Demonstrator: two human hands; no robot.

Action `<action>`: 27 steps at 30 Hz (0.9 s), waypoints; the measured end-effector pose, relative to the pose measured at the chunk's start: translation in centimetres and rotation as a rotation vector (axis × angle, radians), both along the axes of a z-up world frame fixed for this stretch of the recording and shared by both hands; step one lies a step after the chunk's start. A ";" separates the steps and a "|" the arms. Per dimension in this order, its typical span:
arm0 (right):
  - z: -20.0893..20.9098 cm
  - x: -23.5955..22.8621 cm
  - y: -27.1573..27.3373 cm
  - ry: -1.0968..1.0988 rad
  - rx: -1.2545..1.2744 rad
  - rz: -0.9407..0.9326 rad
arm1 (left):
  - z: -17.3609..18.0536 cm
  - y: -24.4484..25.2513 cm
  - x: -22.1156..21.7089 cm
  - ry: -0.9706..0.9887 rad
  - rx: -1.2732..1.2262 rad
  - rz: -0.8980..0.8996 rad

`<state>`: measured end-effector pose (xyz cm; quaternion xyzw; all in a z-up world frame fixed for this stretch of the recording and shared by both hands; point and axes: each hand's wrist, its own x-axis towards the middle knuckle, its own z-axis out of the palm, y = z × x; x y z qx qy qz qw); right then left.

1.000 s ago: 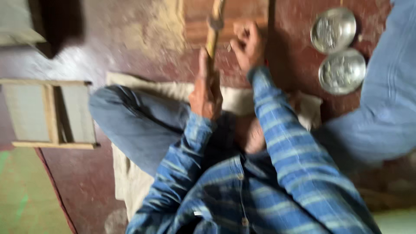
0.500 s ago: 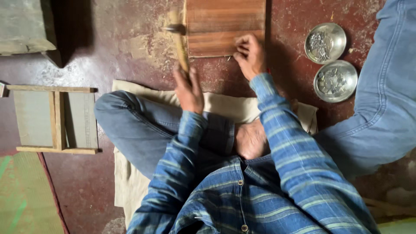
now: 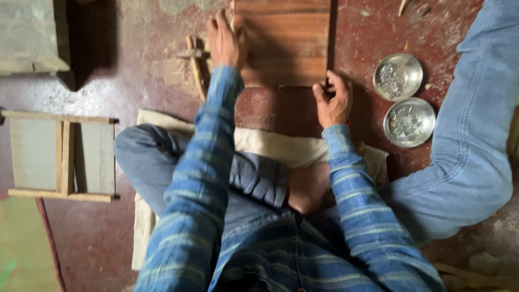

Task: The person sits on the floor and uses a hammer to drive nails into wooden frames, securing the frame pieces together. The person repeatedly picks up nails from metal bowls and hammers them into the frame joints.

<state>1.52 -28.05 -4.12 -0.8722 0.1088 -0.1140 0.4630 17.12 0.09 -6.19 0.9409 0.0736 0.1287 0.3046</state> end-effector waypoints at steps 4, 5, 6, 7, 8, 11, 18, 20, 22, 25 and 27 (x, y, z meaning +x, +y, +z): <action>0.0 -0.5 -1.4 -0.018 -0.104 0.005 | -5.9 -1.3 6.7 0.424 -0.044 0.120; 0.0 -0.4 -1.1 -0.020 -0.078 0.013 | -6.4 -1.1 7.2 0.297 0.018 0.132; 0.1 -0.2 -0.7 -0.023 -0.052 0.020 | -6.7 -0.7 7.1 0.169 0.078 0.145; 0.4 0.2 -0.4 -0.005 0.154 -0.012 | -6.6 -0.4 7.0 0.035 0.138 0.163; 0.7 0.6 -0.1 0.014 0.359 -0.043 | -6.0 0.0 6.5 0.113 -0.082 0.145; 3.1 -1.8 0.0 0.110 0.823 -0.235 | -2.3 0.9 0.2 0.377 -0.628 0.093; 10.5 -5.5 -5.5 0.036 1.224 -0.252 | 9.0 3.8 -11.6 0.526 -1.064 0.053; 11.7 -5.7 -8.6 0.044 1.200 -0.159 | 10.4 4.5 -13.1 0.446 -1.008 0.075; 12.2 -4.4 -11.0 0.081 1.109 -0.108 | 11.0 4.5 -12.4 0.434 -0.887 0.003; 12.3 -0.9 -12.7 0.073 0.957 -0.020 | 9.9 3.6 -12.0 0.923 -1.064 -0.129; 12.4 2.6 -12.7 0.124 0.863 0.102 | 7.6 2.1 -13.0 0.757 -1.198 -0.183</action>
